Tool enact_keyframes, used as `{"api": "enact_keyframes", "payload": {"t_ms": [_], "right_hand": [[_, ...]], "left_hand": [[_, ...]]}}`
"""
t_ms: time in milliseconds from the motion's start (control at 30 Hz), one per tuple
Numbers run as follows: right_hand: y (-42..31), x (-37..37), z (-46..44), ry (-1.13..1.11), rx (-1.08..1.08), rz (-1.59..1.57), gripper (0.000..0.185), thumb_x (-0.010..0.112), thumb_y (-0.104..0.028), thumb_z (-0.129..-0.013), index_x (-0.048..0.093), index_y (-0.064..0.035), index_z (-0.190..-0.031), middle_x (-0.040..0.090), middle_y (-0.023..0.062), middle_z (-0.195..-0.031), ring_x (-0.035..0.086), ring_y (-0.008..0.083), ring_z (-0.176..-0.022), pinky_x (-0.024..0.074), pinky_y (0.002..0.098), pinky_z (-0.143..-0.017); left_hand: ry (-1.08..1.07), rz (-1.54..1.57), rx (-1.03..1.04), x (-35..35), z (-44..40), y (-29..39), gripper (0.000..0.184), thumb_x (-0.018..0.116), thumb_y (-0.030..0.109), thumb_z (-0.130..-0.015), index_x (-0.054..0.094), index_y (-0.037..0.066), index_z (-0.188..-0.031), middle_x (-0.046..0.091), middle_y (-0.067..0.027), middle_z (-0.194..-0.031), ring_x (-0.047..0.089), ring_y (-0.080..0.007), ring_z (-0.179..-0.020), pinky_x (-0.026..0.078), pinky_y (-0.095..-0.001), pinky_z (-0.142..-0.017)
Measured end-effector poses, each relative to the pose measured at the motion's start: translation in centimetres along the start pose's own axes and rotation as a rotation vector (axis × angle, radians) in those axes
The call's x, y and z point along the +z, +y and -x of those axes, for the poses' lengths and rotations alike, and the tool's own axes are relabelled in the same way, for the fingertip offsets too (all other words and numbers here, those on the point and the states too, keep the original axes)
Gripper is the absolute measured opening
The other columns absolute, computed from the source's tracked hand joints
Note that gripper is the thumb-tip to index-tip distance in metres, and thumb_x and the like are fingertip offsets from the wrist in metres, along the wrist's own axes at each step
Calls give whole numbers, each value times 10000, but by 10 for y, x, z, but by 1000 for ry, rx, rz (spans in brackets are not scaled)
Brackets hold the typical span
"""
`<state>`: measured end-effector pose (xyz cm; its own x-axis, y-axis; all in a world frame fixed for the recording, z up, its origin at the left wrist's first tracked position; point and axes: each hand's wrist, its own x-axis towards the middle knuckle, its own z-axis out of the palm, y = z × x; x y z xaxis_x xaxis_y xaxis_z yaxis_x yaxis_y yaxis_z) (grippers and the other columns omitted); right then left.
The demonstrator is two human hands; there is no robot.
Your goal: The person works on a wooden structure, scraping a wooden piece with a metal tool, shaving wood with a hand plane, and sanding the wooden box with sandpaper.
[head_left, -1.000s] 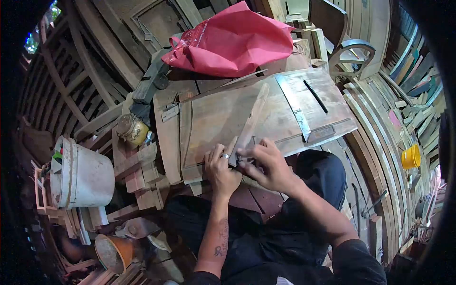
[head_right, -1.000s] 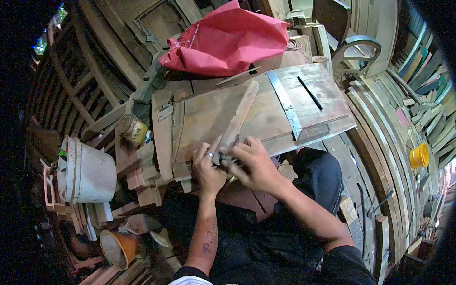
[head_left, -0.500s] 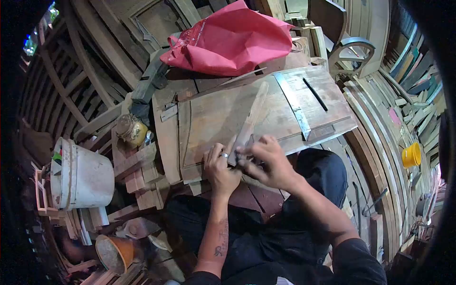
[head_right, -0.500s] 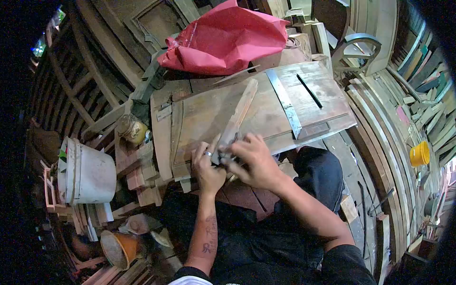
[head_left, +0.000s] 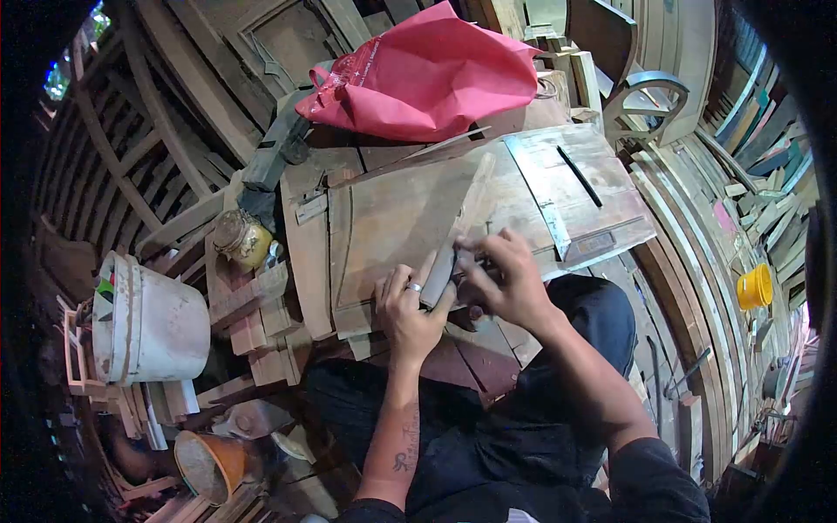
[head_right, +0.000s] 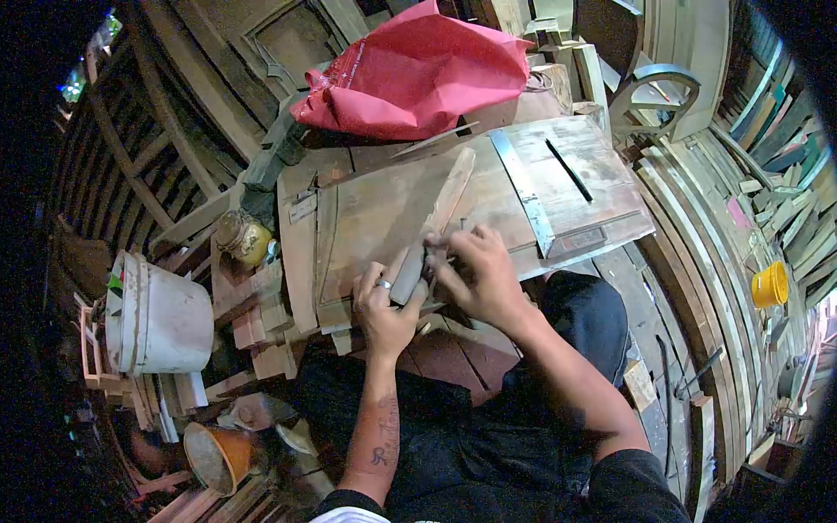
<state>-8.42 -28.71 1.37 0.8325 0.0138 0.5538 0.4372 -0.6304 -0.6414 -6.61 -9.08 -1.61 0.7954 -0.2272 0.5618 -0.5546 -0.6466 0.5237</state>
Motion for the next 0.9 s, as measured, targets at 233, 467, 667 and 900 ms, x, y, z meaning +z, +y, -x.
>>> {"api": "enact_keyframes", "payload": {"t_ms": [233, 467, 667, 900], "right_hand": [[-23, 8, 17, -128, -126, -97, 314, 817, -141, -895, 753, -37, -1184, 659, 99, -869, 554, 288, -869, 454, 419, -796], [-8, 10, 3, -9, -8, -68, 276, 796, -132, -906, 749, -26, -1156, 705, 116, -927, 547, 301, -837, 457, 420, -802], [-20, 7, 18, -141, -125, -82, 316, 818, -158, -890, 757, -55, -1183, 660, 93, -911, 565, 291, -886, 447, 411, -849], [-5, 3, 4, -18, -6, -11, 301, 798, -128, -895, 750, -29, -1175, 673, 131, -919, 570, 302, -862, 464, 427, -826]], "left_hand": [[-11, 3, -4, 2, 4, -7, 624, 788, 137, -703, 756, 117, -1326, 578, -101, -924, 577, -346, -879, 458, -462, -829], [5, 37, -21, 3, 1, -2, 649, 776, 111, -688, 752, 123, -1336, 575, -103, -925, 579, -343, -882, 459, -461, -832], [15, -23, 34, 2, 3, -6, 627, 781, 135, -705, 757, 124, -1332, 588, -90, -936, 584, -335, -873, 467, -455, -808], [5, 27, -3, 3, 0, -2, 641, 791, 128, -719, 744, 104, -1357, 584, -98, -919, 584, -335, -867, 460, -444, -824]]}}
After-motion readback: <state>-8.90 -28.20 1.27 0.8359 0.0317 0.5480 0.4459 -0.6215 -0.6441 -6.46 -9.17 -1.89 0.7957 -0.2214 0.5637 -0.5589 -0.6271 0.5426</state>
